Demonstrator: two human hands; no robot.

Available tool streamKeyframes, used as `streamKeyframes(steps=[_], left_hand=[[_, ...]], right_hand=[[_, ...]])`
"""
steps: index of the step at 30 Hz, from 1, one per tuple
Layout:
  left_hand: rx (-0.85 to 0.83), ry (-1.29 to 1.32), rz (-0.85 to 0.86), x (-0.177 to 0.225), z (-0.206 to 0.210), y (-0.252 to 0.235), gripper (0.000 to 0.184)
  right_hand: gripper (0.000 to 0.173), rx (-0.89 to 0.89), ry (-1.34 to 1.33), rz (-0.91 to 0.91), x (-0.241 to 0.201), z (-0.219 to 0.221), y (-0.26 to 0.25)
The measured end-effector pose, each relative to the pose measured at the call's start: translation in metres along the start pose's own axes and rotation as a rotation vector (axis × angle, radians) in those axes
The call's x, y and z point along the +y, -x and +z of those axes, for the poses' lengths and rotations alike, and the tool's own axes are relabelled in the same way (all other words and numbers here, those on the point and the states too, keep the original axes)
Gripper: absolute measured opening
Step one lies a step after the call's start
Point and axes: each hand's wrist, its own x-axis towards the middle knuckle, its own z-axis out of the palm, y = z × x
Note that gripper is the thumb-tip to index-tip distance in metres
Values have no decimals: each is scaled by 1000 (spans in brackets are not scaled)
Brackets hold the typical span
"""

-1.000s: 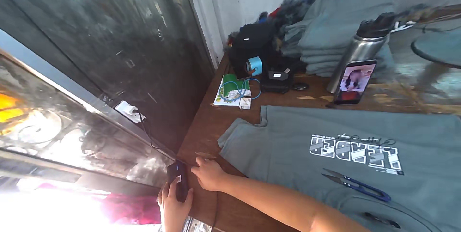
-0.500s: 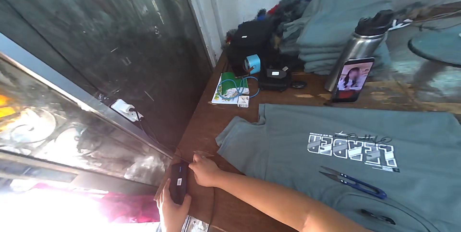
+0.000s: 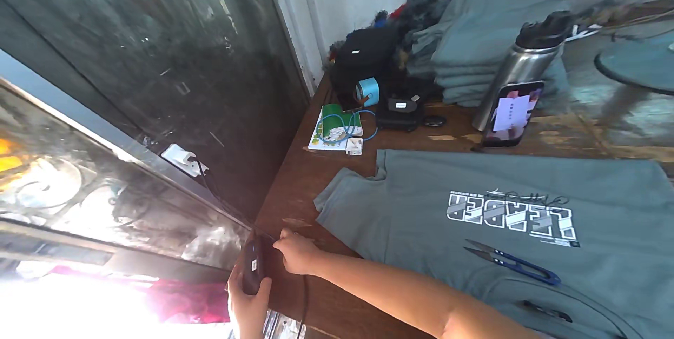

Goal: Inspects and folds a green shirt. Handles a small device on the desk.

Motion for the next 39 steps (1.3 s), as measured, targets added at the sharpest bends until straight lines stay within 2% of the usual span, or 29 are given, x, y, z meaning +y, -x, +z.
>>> streamKeyframes(steps=[7, 14, 16, 18, 20, 21, 23, 25, 29, 30, 32, 34, 36, 39], left_hand=[[32, 262, -190, 27, -4, 14, 76], [114, 507, -326, 68, 9, 18, 61], [161, 575, -341, 78, 19, 17, 59], [208, 635, -332, 85, 30, 18, 60], [245, 668, -310, 87, 44, 17, 62], [248, 666, -290, 85, 51, 18, 63], [258, 546, -237, 83, 67, 20, 64], [234, 412, -178, 80, 79, 27, 72], [81, 160, 24, 62, 85, 38, 87], [66, 22, 68, 57, 81, 42, 84], [84, -270, 106, 47, 70, 49, 63], [22, -485, 27, 43, 56, 52, 43], [-38, -538, -16, 38, 44, 50, 30], [-26, -473, 70, 21, 33, 42, 25]], right_hand=[[45, -9, 20, 25, -6, 2, -3], [42, 15, -108, 24, -16, 10, -1], [36, 68, -268, -35, -8, 13, 2], [30, 128, -619, -72, 0, 14, 7], [46, 24, -1015, -12, -1, -1, 21], [50, -10, -1085, -15, -2, -8, 27], [50, -15, -998, -64, 0, -16, 29], [53, 22, -841, -66, 6, -21, 24], [45, 98, -787, 0, 30, -33, 11], [44, 99, -783, 4, 38, -37, 7], [43, 78, -747, 3, 53, -43, 0], [43, 52, -722, 3, 60, -46, -6], [45, 23, -694, 15, 61, -49, -8], [45, -1, -580, 18, 55, -51, -9]])
